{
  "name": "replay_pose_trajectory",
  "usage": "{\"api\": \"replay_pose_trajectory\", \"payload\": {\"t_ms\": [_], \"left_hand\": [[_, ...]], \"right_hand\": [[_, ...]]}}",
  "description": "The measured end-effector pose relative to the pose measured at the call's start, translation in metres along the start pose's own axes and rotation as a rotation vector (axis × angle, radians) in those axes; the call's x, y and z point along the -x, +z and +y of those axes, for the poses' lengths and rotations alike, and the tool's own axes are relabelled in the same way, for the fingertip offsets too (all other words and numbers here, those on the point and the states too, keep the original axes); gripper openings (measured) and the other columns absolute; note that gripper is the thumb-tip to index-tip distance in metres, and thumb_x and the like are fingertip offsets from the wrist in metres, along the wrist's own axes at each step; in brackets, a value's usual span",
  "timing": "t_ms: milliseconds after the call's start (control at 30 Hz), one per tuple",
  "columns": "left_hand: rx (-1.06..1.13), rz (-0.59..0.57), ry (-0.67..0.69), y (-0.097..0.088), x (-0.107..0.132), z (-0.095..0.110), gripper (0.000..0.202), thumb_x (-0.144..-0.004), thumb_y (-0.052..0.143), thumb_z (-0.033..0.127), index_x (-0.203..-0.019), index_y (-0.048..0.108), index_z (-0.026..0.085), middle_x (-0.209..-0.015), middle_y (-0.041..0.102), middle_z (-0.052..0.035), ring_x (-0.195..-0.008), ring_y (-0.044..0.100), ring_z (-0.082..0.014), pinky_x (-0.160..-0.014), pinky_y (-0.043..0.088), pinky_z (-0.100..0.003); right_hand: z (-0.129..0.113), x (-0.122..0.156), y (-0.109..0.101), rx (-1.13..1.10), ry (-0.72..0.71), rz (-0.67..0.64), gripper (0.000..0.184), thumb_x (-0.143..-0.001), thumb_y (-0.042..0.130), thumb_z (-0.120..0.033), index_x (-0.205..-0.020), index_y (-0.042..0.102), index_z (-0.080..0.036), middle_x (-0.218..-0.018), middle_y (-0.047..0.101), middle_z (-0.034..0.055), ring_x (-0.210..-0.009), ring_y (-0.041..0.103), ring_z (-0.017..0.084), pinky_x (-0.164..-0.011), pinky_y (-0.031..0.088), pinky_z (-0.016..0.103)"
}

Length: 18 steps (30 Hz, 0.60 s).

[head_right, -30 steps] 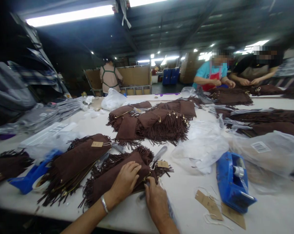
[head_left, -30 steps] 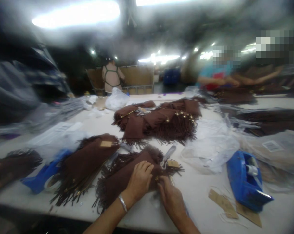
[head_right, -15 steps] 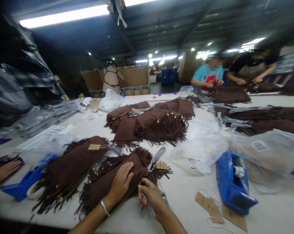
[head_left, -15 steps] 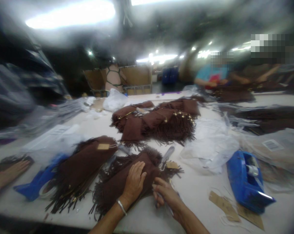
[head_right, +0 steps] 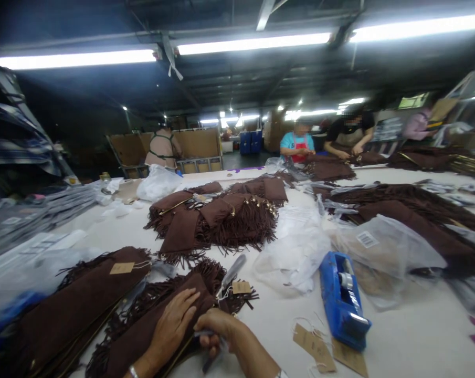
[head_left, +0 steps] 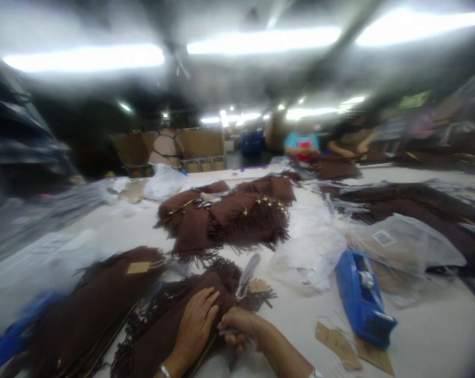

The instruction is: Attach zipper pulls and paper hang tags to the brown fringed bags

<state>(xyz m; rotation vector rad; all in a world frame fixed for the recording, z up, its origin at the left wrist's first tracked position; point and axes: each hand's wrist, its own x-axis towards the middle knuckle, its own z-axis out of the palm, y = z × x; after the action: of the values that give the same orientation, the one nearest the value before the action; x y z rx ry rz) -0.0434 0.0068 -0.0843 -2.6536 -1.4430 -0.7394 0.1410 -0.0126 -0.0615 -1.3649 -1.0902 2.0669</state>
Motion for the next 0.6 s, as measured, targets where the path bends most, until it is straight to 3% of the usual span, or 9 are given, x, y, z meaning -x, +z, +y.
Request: {"api": "replay_pose_trajectory", "payload": {"t_ms": [100,233,333,400,467,600], "left_hand": [[-0.076,-0.054,0.061,0.000,0.000,0.001,0.039,-0.095,0.045,0.032,-0.133,0.050,0.037,-0.138,0.053,-0.0008,-0.127,0.048,-0.0211,-0.102,0.047,-0.044],[-0.126,-0.108,0.056,-0.003,-0.002,0.010,0.038,-0.095,0.046,0.032,-0.132,0.051,0.038,-0.140,0.051,-0.0022,-0.130,0.043,-0.0247,-0.105,0.040,-0.050],[-0.135,-0.162,-0.006,-0.008,-0.006,0.020,0.036,-0.094,0.047,0.033,-0.130,0.053,0.038,-0.140,0.050,-0.0025,-0.131,0.040,-0.0265,-0.106,0.036,-0.053],[-0.128,-0.189,-0.038,-0.012,-0.007,0.025,0.035,-0.094,0.048,0.034,-0.129,0.054,0.038,-0.140,0.050,-0.0021,-0.132,0.039,-0.0269,-0.107,0.033,-0.054],[-0.116,-0.199,-0.052,-0.015,-0.008,0.029,0.035,-0.094,0.048,0.035,-0.128,0.055,0.037,-0.140,0.049,-0.0026,-0.132,0.039,-0.0270,-0.108,0.032,-0.054],[-0.098,-0.184,-0.054,-0.017,-0.007,0.031,0.034,-0.095,0.046,0.035,-0.127,0.055,0.035,-0.140,0.049,-0.0031,-0.132,0.037,-0.0268,-0.108,0.031,-0.053]], "right_hand": [[0.009,0.007,0.003,-0.019,-0.059,0.073,0.007,-0.071,0.054,-0.022,-0.075,0.055,-0.016,-0.043,0.050,-0.0055,-0.028,0.036,0.007,-0.035,0.043,0.021],[0.030,0.012,0.010,-0.011,-0.211,0.288,0.025,-0.078,0.051,-0.028,-0.101,0.053,-0.019,-0.048,0.045,-0.0104,-0.033,0.037,0.007,-0.038,0.040,0.019],[0.041,0.015,0.013,0.055,-0.286,0.428,0.037,-0.076,0.056,-0.029,-0.112,0.052,-0.017,-0.057,0.055,-0.0060,-0.044,0.050,0.012,-0.047,0.044,0.023],[0.047,0.022,0.014,0.177,-0.364,0.534,0.039,-0.076,0.060,-0.029,-0.113,0.053,-0.018,-0.079,0.066,0.0016,-0.067,0.062,0.016,-0.064,0.048,0.027],[0.051,0.031,0.016,0.396,-0.441,0.650,0.036,-0.078,0.060,-0.030,-0.111,0.054,-0.018,-0.099,0.068,0.0077,-0.090,0.065,0.021,-0.079,0.046,0.029],[0.054,0.048,0.016,0.842,-0.365,0.706,0.022,-0.086,0.056,-0.029,-0.105,0.056,-0.019,-0.095,0.071,0.0099,-0.091,0.068,0.025,-0.074,0.044,0.028]]}}
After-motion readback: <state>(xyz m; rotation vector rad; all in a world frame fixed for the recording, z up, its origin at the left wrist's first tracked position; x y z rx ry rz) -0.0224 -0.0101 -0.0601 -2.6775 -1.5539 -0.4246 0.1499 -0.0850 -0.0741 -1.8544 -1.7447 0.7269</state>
